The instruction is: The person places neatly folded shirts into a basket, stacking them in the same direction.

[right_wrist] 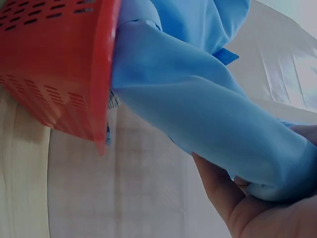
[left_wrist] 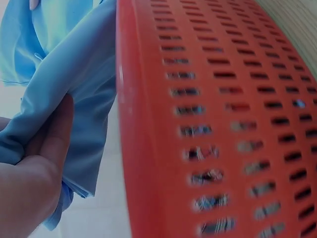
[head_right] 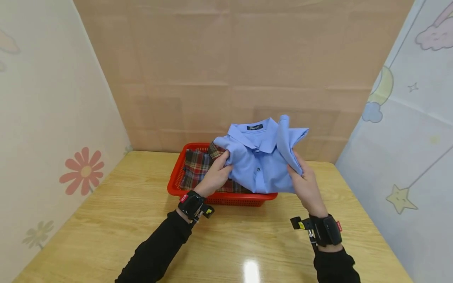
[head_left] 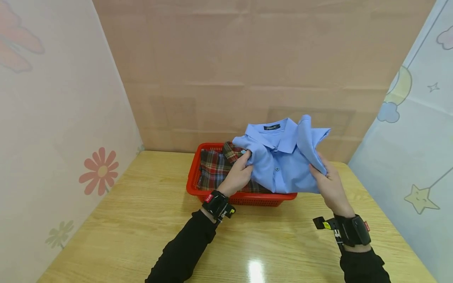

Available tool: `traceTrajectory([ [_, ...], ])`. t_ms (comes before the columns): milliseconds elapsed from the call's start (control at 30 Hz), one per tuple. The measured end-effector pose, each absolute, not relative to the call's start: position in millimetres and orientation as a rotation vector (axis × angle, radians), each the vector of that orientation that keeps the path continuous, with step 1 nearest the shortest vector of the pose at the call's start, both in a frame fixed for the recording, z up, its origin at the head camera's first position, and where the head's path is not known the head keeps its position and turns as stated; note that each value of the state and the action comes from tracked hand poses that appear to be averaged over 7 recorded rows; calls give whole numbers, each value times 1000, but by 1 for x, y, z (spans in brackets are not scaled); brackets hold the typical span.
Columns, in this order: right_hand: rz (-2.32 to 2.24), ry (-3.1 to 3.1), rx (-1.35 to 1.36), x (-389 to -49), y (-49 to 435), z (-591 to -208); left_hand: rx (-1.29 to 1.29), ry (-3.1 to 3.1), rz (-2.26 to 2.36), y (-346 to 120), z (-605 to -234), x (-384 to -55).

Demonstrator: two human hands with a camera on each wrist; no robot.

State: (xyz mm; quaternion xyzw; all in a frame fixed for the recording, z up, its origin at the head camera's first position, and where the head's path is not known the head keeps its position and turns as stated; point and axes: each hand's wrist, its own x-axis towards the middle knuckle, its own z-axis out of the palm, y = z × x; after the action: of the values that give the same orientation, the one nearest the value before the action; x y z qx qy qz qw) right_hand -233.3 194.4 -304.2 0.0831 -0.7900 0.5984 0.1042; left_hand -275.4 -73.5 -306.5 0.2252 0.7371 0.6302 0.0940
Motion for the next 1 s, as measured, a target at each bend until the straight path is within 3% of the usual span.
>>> traceTrajectory([
  [1000,1905,-2616,386,-275,142,-322,410,2372,1921,-159,-309,-288],
])
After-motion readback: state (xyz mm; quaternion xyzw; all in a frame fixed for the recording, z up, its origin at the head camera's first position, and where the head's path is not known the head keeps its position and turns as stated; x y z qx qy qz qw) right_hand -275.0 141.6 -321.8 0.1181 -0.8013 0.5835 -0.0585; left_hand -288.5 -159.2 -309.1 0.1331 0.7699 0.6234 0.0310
